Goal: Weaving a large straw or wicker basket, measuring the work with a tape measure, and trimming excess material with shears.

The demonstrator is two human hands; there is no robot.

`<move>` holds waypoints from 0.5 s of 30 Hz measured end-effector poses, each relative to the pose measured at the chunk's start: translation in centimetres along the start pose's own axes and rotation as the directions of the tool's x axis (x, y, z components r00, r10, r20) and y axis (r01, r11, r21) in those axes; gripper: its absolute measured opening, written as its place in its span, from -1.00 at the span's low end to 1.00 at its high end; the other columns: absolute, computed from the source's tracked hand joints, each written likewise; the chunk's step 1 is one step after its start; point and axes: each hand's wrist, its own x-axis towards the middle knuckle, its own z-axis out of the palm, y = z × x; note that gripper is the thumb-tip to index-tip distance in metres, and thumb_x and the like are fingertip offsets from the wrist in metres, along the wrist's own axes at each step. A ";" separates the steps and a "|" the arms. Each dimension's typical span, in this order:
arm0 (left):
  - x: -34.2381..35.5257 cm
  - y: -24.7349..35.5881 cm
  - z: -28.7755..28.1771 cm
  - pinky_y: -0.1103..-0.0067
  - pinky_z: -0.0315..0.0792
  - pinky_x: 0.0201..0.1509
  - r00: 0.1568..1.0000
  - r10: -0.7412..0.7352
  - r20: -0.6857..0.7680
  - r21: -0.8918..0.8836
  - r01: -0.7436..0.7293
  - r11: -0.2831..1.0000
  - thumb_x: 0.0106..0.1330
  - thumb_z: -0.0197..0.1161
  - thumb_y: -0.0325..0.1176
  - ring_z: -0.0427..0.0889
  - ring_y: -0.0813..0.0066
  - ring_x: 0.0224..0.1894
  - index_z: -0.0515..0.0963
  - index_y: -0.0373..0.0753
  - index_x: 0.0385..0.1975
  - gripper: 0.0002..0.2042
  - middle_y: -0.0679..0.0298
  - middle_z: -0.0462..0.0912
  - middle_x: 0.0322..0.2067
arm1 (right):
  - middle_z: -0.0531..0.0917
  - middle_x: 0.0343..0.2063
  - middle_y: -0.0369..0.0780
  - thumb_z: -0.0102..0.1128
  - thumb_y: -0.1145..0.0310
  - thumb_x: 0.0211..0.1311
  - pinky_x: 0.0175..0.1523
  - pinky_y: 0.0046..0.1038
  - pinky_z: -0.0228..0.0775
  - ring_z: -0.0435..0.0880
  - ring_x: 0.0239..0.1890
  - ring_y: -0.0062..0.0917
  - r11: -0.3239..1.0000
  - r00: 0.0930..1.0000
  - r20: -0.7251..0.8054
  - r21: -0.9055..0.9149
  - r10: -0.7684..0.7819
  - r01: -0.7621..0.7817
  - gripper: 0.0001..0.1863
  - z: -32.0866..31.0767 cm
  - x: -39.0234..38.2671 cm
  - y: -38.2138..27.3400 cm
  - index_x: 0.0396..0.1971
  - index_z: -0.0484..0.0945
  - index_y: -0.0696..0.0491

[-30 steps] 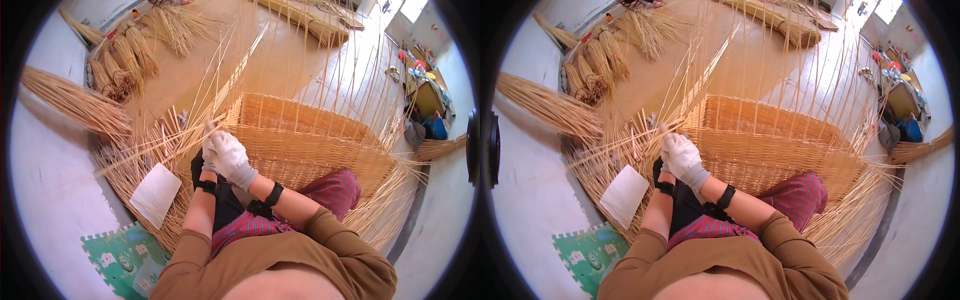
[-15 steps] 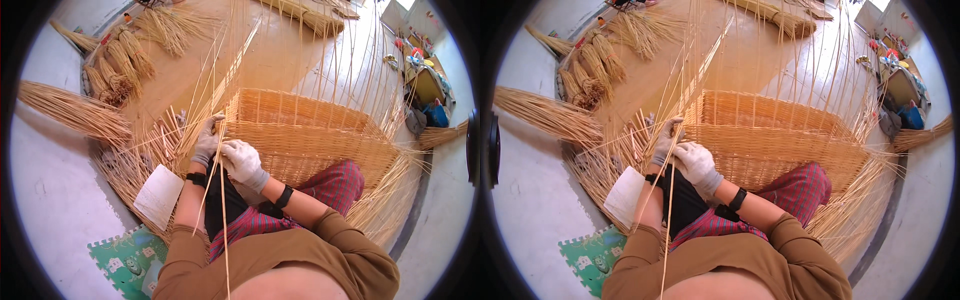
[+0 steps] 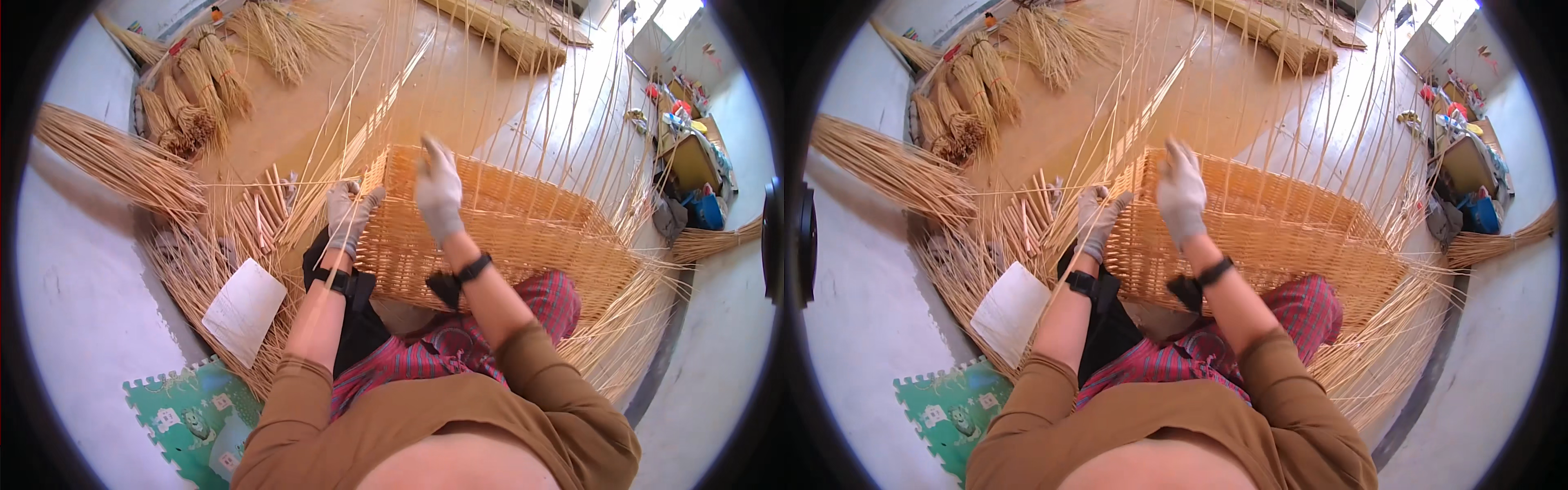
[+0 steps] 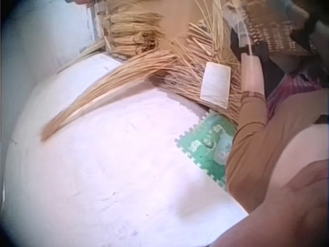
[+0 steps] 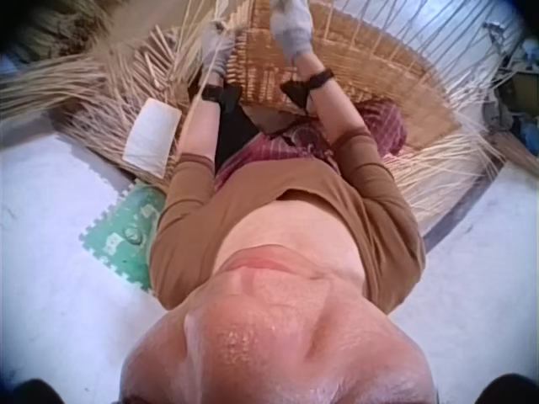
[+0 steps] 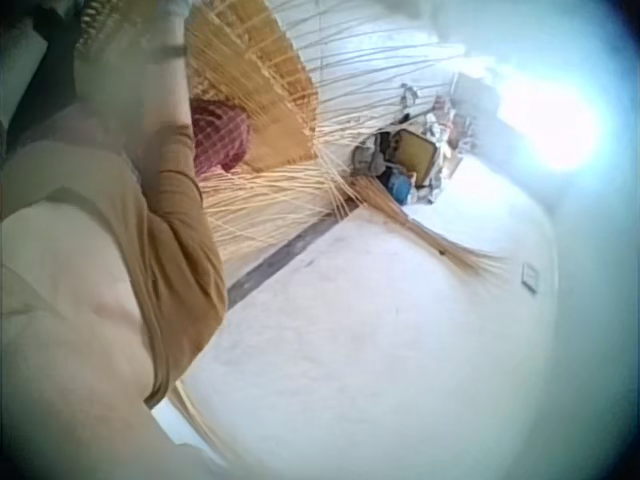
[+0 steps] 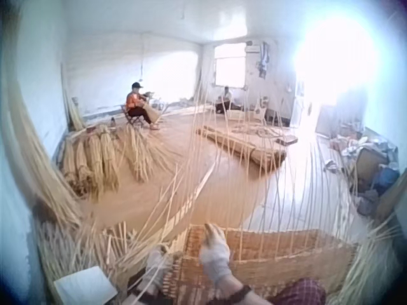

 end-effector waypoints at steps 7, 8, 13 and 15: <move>0.6 -1.7 -0.4 0.29 0.41 0.02 1.000 0.011 0.019 0.122 -0.014 0.992 -0.08 0.65 0.07 0.51 0.11 -0.14 0.51 -0.33 -0.26 -0.36 0.01 0.53 -0.22 | 0.69 -0.11 -0.14 0.12 0.44 0.44 -0.11 -0.47 0.52 0.72 -0.25 -0.49 0.911 0.991 -0.017 0.397 0.130 -0.112 -0.46 -3.6 1.3 0.6 0.36 0.25 0.09; 0.3 -0.9 0.5 0.29 0.41 0.02 0.999 0.013 0.031 0.090 -0.016 0.996 -0.08 0.65 0.07 0.51 0.11 -0.14 0.51 -0.33 -0.26 -0.36 0.01 0.53 -0.22 | 0.70 -0.21 -0.17 0.12 0.46 0.44 -0.15 -0.50 0.51 0.70 -0.29 -0.52 0.896 0.978 0.053 0.393 0.203 -0.208 -0.57 -5.2 -1.6 4.8 0.26 0.34 0.10; -5.8 -0.7 2.8 0.25 0.38 0.14 0.864 0.126 -0.488 0.105 -0.085 0.991 0.15 0.50 -0.11 0.53 0.06 -0.03 0.49 -0.26 -0.06 -0.52 0.00 0.56 -0.13 | 0.72 -0.27 -0.22 0.11 0.48 0.45 -0.16 -0.56 0.50 0.68 -0.34 -0.59 0.726 0.848 0.142 0.457 0.511 -0.514 -0.90 -12.1 -6.3 8.9 -0.12 0.55 0.11; -7.3 3.0 3.8 0.25 0.38 0.14 0.915 0.340 -0.216 0.202 -0.299 0.933 0.18 0.47 -0.10 0.53 0.07 0.03 0.48 -0.17 0.05 -0.49 -0.01 0.54 -0.05 | 0.71 -0.22 -0.21 0.14 0.47 0.43 -0.06 -0.53 0.50 0.67 -0.25 -0.61 0.773 0.911 -0.001 0.530 0.412 -0.349 -0.83 -11.0 -4.2 10.2 -0.05 0.57 0.14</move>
